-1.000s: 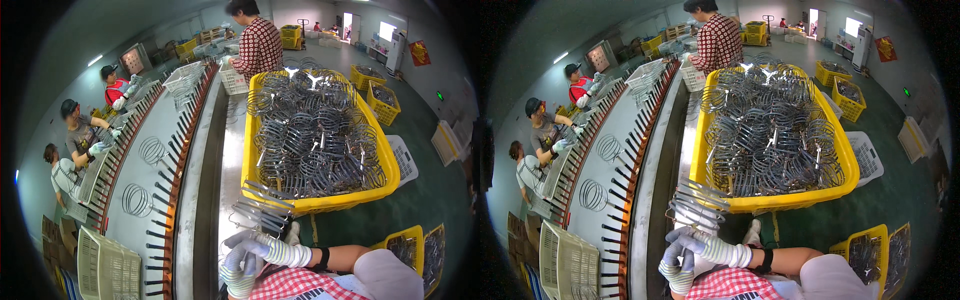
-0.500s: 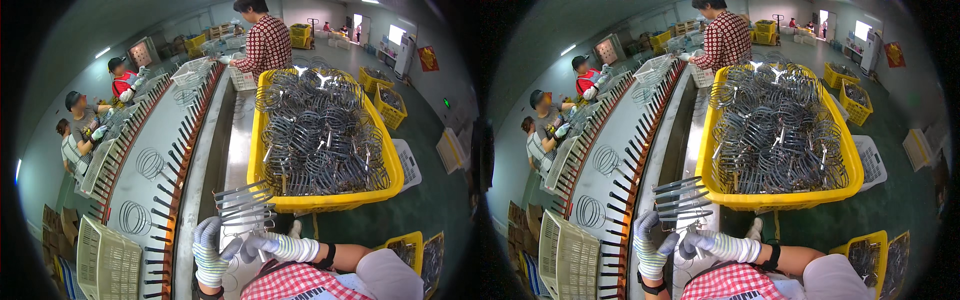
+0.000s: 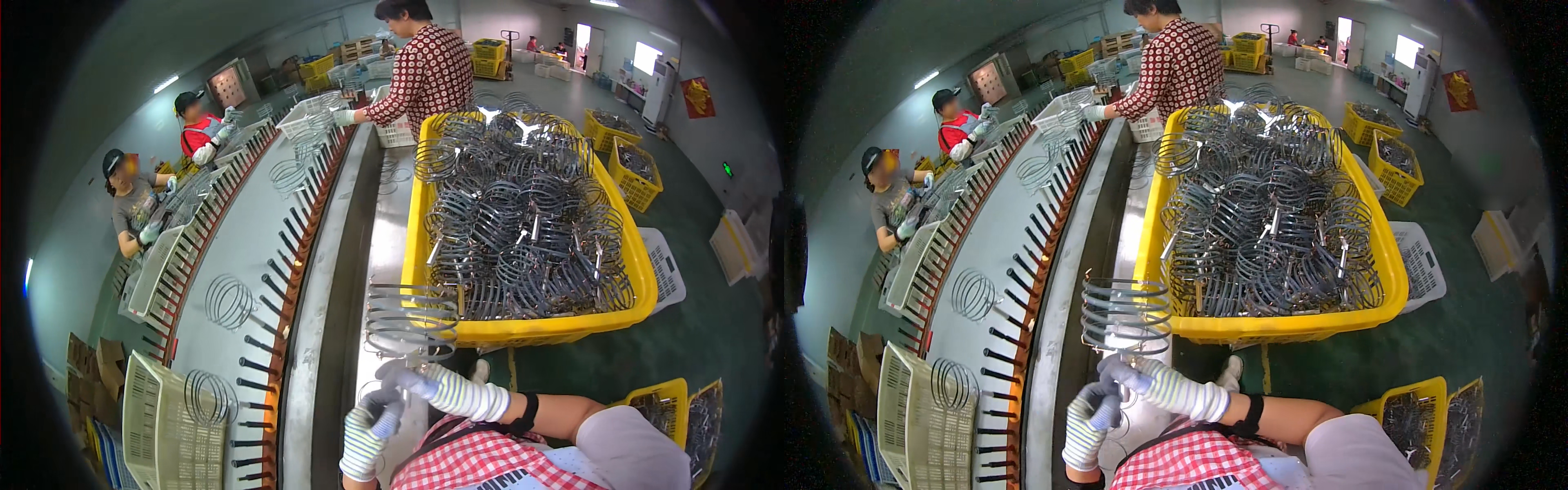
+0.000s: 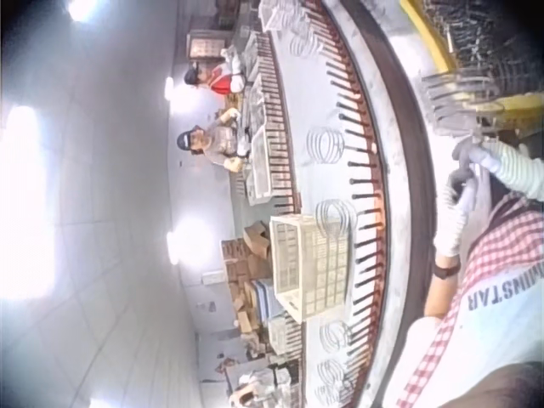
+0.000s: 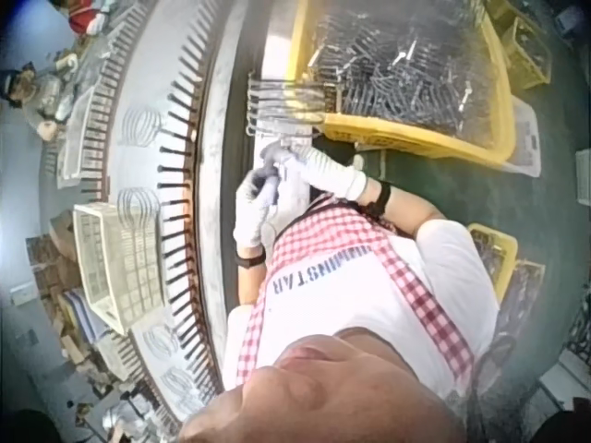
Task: Sorting metal wire rings from a basket and placing them onto a conveyor track in a factory.
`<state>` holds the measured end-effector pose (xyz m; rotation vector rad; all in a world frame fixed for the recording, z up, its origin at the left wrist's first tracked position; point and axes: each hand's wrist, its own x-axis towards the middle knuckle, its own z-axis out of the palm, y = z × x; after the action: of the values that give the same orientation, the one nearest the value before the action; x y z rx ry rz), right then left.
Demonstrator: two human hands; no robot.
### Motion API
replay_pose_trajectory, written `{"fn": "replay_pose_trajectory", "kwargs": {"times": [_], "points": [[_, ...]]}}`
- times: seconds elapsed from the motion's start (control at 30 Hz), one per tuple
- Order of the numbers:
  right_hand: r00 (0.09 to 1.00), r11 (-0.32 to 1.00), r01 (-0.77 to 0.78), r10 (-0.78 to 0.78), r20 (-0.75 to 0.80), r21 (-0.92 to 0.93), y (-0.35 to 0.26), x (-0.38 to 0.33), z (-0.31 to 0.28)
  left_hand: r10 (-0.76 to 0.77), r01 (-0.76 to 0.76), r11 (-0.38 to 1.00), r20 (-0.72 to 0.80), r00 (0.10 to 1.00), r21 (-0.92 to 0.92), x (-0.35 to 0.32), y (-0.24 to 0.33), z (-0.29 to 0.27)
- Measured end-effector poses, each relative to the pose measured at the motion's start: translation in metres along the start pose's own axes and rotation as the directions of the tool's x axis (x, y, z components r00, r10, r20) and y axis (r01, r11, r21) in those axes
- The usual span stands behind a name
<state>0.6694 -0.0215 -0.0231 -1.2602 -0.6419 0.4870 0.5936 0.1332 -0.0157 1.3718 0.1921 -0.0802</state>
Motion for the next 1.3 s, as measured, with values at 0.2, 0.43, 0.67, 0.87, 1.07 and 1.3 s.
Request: {"fn": "replay_pose_trajectory", "kwargs": {"times": [0.2,0.43,0.67,0.87,1.07,1.3], "points": [[0.98,0.98,-0.198,0.196,-0.045,-0.03,0.014,0.003,0.012,-0.088,0.085,0.995,0.052,0.995,0.051,0.007,-0.016,0.0],[0.957,0.45,0.15,-0.289,0.015,-0.88,-0.006,-0.015,-0.042,0.109,-0.065,0.967,0.171,0.979,-0.247,0.078,-0.027,-0.018],[0.61,0.33,-0.156,-0.709,-0.354,-0.931,-0.045,-0.069,-0.122,0.48,-0.517,0.855,-0.448,0.754,0.047,0.261,-0.061,-0.188],[0.528,0.089,-0.393,-0.793,-0.304,-0.915,-0.029,-0.1,-0.17,0.438,-0.095,0.888,-0.766,0.47,0.45,0.321,-0.048,-0.188],[0.572,0.158,-0.212,-0.78,-0.253,-0.964,-0.06,-0.058,-0.137,0.5,-0.559,0.792,-0.786,0.363,0.245,0.234,-0.089,-0.443],[0.568,0.075,-0.351,-0.776,-0.276,-0.933,-0.082,-0.091,-0.175,0.534,-0.001,0.825,-0.779,0.329,0.565,0.233,-0.06,-0.266]]}}
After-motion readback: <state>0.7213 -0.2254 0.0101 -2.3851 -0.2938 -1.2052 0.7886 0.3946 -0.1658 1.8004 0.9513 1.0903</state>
